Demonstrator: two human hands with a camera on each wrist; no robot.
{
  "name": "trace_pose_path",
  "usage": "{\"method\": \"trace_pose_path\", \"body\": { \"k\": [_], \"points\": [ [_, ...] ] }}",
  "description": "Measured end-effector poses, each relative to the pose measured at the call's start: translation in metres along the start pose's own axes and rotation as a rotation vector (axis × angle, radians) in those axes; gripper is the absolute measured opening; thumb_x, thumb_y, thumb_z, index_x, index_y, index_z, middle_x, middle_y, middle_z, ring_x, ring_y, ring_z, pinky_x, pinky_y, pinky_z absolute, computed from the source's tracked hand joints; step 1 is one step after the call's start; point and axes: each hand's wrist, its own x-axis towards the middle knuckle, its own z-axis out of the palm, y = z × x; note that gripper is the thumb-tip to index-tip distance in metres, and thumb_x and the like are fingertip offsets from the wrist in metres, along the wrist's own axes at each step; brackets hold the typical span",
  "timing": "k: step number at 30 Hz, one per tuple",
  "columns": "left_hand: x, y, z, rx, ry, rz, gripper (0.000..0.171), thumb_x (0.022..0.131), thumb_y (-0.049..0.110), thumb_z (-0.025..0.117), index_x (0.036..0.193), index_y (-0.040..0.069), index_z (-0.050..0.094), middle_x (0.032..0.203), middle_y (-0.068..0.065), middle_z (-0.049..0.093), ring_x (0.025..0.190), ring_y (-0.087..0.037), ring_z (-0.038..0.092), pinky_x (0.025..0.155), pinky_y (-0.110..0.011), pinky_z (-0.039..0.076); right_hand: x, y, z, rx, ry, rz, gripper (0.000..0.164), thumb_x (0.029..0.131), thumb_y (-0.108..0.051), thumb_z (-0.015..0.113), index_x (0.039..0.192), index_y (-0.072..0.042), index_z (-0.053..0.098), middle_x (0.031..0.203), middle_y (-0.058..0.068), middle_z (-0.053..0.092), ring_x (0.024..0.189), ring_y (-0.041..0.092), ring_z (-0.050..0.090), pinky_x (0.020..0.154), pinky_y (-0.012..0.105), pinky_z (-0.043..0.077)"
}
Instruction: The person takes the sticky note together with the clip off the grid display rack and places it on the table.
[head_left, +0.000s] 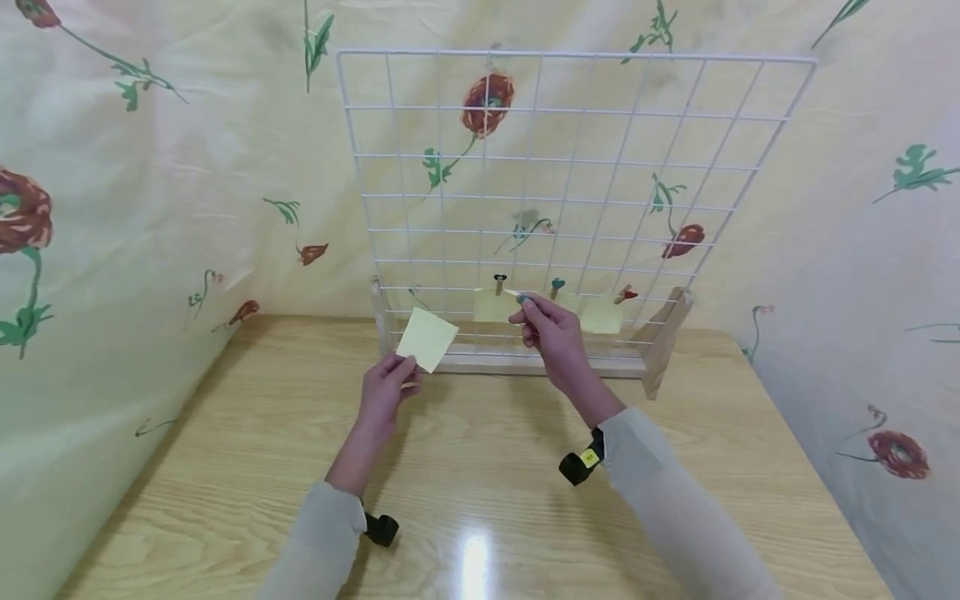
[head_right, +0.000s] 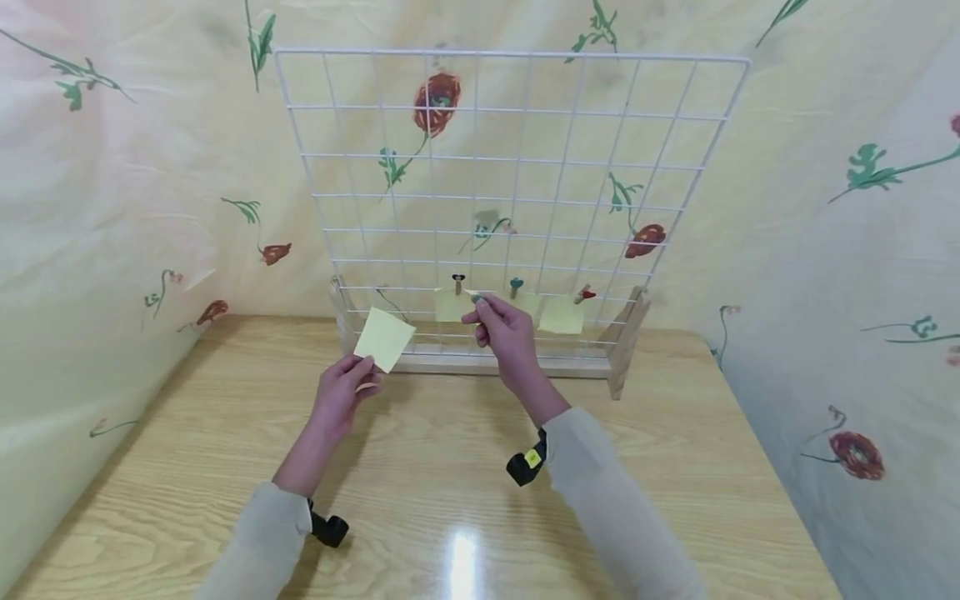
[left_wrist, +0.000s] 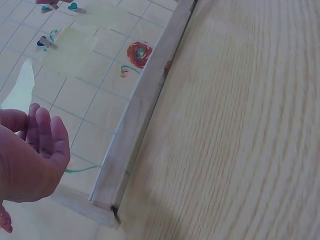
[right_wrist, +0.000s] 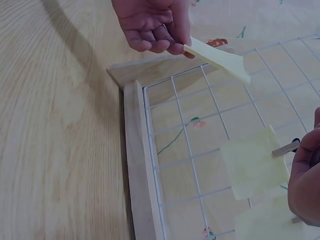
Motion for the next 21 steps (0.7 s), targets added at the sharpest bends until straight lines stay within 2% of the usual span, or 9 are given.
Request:
{"method": "trace_pose_path", "body": {
  "k": [7,13,15,18,21],
  "points": [
    [-0.008,0.004,-0.014,0.082,-0.011,-0.007,0.010,0.093,0.009,0.061,0.090,0.000,0.060,0.080,-0.001,0.061,0.072,-0.012,0.061,0.074,-0.031,0.057,-0.014,0.005,-0.008,0.009,-0.009,0.021,0.040,0.102,-0.012,0.048,0.133,0.013,0.046,0.074,-0.005,0.066,0.061,0.007,0.048,0.053,0.015,0.041],
    [-0.013,0.005,-0.022,0.119,-0.035,-0.021,0.009,0.094,0.007,0.059,0.090,-0.002,0.059,0.084,-0.002,0.058,0.071,-0.011,0.059,0.071,-0.026,0.056,-0.025,0.008,-0.019,0.008,0.019,0.024,0.035,0.101,-0.011,0.048,0.126,0.012,0.049,0.071,-0.005,0.064,0.059,0.006,0.048,0.052,0.014,0.041],
    [-0.014,0.004,-0.023,0.126,-0.043,-0.014,0.010,0.094,0.006,0.059,0.089,-0.003,0.059,0.084,-0.004,0.058,0.071,-0.012,0.059,0.069,-0.025,0.056,-0.027,0.008,-0.024,0.006,0.018,0.026,0.027,0.101,-0.012,0.049,0.119,0.007,0.055,0.071,-0.005,0.063,0.059,0.006,0.049,0.052,0.014,0.041],
    [-0.014,0.005,-0.025,0.148,-0.052,-0.005,0.010,0.094,0.006,0.060,0.089,-0.003,0.060,0.083,-0.004,0.060,0.071,-0.013,0.059,0.070,-0.027,0.056,-0.030,0.008,-0.032,-0.003,0.022,0.028,0.026,0.101,-0.013,0.049,0.118,0.006,0.055,0.070,-0.005,0.063,0.059,0.005,0.049,0.052,0.014,0.041],
    [-0.015,0.006,-0.026,0.173,-0.058,-0.003,0.011,0.094,0.008,0.060,0.091,-0.003,0.061,0.082,-0.002,0.061,0.072,-0.014,0.059,0.071,-0.027,0.056,-0.032,0.008,-0.039,-0.009,0.030,0.029,0.020,0.101,-0.014,0.050,0.111,0.000,0.060,0.070,-0.005,0.063,0.058,0.005,0.049,0.052,0.014,0.042]
  ]
}}
